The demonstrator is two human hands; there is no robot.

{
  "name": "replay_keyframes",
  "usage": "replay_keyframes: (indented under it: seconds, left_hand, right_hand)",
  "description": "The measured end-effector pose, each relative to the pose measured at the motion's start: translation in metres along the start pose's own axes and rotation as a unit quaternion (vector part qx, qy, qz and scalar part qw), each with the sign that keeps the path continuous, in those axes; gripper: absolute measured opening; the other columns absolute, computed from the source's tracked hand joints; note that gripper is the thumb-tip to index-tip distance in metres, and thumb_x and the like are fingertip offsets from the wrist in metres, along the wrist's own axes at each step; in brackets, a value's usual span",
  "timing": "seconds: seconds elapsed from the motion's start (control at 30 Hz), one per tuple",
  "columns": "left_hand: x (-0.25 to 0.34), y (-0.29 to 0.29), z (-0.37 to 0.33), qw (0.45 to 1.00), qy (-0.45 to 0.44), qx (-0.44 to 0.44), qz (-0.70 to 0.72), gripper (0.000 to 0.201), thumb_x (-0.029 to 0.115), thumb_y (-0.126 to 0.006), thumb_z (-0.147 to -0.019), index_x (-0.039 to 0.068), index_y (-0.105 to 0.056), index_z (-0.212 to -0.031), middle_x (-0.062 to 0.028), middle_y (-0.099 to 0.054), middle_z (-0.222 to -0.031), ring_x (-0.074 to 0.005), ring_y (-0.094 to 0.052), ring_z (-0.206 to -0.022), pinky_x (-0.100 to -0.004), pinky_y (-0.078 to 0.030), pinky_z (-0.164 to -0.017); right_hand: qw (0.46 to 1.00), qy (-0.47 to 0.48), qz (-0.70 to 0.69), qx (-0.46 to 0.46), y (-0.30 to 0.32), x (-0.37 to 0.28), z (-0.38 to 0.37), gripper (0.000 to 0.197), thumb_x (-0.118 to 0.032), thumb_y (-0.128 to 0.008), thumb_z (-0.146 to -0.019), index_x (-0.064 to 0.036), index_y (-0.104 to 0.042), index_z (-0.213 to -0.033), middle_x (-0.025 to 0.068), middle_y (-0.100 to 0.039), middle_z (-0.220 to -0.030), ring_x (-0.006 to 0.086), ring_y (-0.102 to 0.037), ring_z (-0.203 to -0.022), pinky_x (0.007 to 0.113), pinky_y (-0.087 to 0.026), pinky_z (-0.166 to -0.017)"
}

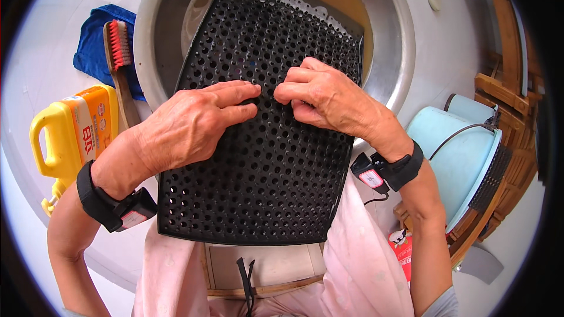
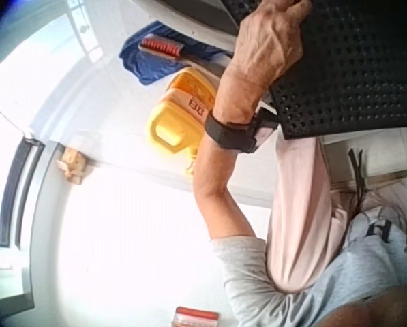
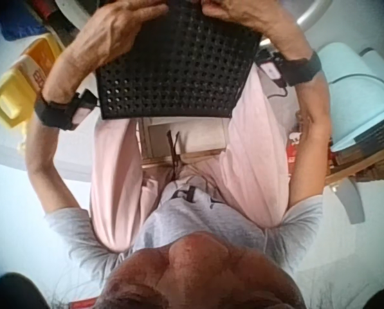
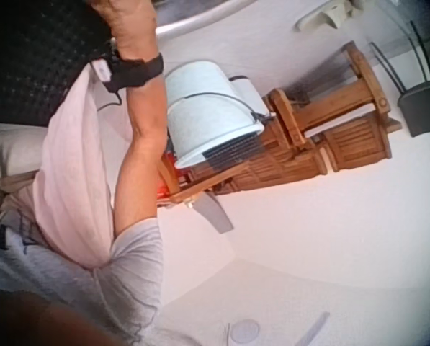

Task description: Cleaning a black textured rubber mat using a steel wool scrubber and soapy water in a basin.

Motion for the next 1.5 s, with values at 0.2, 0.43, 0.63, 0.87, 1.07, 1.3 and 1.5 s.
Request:
replay_keyframes:
  seconds: [0.2, 0.43, 0.63, 0.87, 1.07, 1.3, 1.5]
  left_hand:
    - [-0.004, 0.000, 0.001, 1.000, 0.015, 0.003, 0.024, 0.049, -0.014, -0.052, -0.066, 0.002, -0.058, -0.113, -0.0158, -0.049, -0.134, -0.0343, -0.050, -0.122, -0.0380, -0.046, -0.099]
    - [-0.005, 0.001, 0.000, 0.998, 0.028, 0.006, 0.059, 0.048, -0.015, -0.050, -0.070, 0.004, -0.059, -0.113, -0.0152, -0.050, -0.133, -0.0345, -0.051, -0.121, -0.0390, -0.045, -0.100]
    - [-0.006, -0.001, 0.003, 0.998, 0.025, 0.019, 0.062, 0.048, -0.016, -0.051, -0.069, 0.004, -0.060, -0.112, -0.0149, -0.050, -0.132, -0.0347, -0.051, -0.120, -0.0395, -0.046, -0.100]
    - [-0.007, 0.000, 0.002, 0.997, 0.032, 0.027, 0.072, 0.047, -0.016, -0.051, -0.069, 0.004, -0.062, -0.110, -0.0152, -0.051, -0.131, -0.0350, -0.052, -0.120, -0.0393, -0.046, -0.100]
    - [-0.009, -0.003, 0.003, 0.997, 0.024, 0.035, 0.062, 0.047, -0.016, -0.050, -0.068, 0.004, -0.063, -0.109, -0.0156, -0.052, -0.131, -0.0350, -0.051, -0.120, -0.0393, -0.045, -0.100]
    - [-0.006, 0.000, 0.005, 0.997, 0.005, 0.045, 0.063, 0.047, -0.016, -0.050, -0.067, 0.003, -0.062, -0.109, -0.0166, -0.052, -0.130, -0.0355, -0.052, -0.120, -0.0400, -0.045, -0.100]
    - [-0.009, 0.003, 0.003, 0.991, 0.011, 0.098, 0.087, 0.029, -0.011, -0.053, -0.072, -0.001, -0.059, -0.099, -0.0176, -0.056, -0.123, -0.0361, -0.059, -0.107, -0.0388, -0.051, -0.090]
  right_hand:
    - [0.998, -0.024, -0.051, 0.007, 0.004, 0.006, 0.002, 0.016, -0.002, -0.060, -0.070, -0.0105, -0.059, -0.085, 0.0046, -0.053, -0.082, 0.0261, -0.050, -0.080, 0.036, -0.047, -0.072]
    - [0.999, -0.010, -0.024, 0.030, 0.005, 0.000, 0.007, 0.020, -0.002, -0.059, -0.070, -0.0129, -0.060, -0.086, 0.0040, -0.055, -0.083, 0.0253, -0.050, -0.080, 0.036, -0.047, -0.074]
    - [0.995, -0.004, -0.061, 0.082, 0.005, 0.005, 0.010, 0.012, -0.009, -0.066, -0.072, -0.0105, -0.061, -0.083, 0.0034, -0.059, -0.082, 0.0246, -0.053, -0.079, 0.036, -0.048, -0.069]
    - [0.982, -0.132, -0.051, 0.122, 0.003, -0.001, 0.007, 0.016, -0.019, -0.071, -0.073, -0.0090, -0.062, -0.083, 0.0051, -0.060, -0.081, 0.0256, -0.055, -0.076, 0.037, -0.049, -0.068]
    - [0.985, -0.132, 0.028, 0.111, -0.004, -0.010, 0.003, 0.015, -0.013, -0.069, -0.074, -0.0055, -0.061, -0.085, 0.0067, -0.060, -0.082, 0.0251, -0.056, -0.079, 0.034, -0.047, -0.070]
    - [0.971, -0.105, -0.150, 0.157, 0.027, -0.013, 0.010, 0.027, -0.008, -0.066, -0.072, -0.0026, -0.053, -0.094, 0.0097, -0.054, -0.091, 0.0250, -0.055, -0.089, 0.033, -0.045, -0.083]
    - [0.985, 0.078, -0.117, 0.096, -0.018, -0.038, -0.008, 0.026, -0.001, -0.068, -0.066, -0.0042, -0.050, -0.085, 0.0124, -0.052, -0.099, 0.0301, -0.053, -0.097, 0.037, -0.047, -0.081]
Point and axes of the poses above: each hand's wrist, its own z-axis away from the middle knuckle, its own y-axis out of the back of the hand, x = y × z, the point moved 6 cm from there along -z, towards the middle knuckle
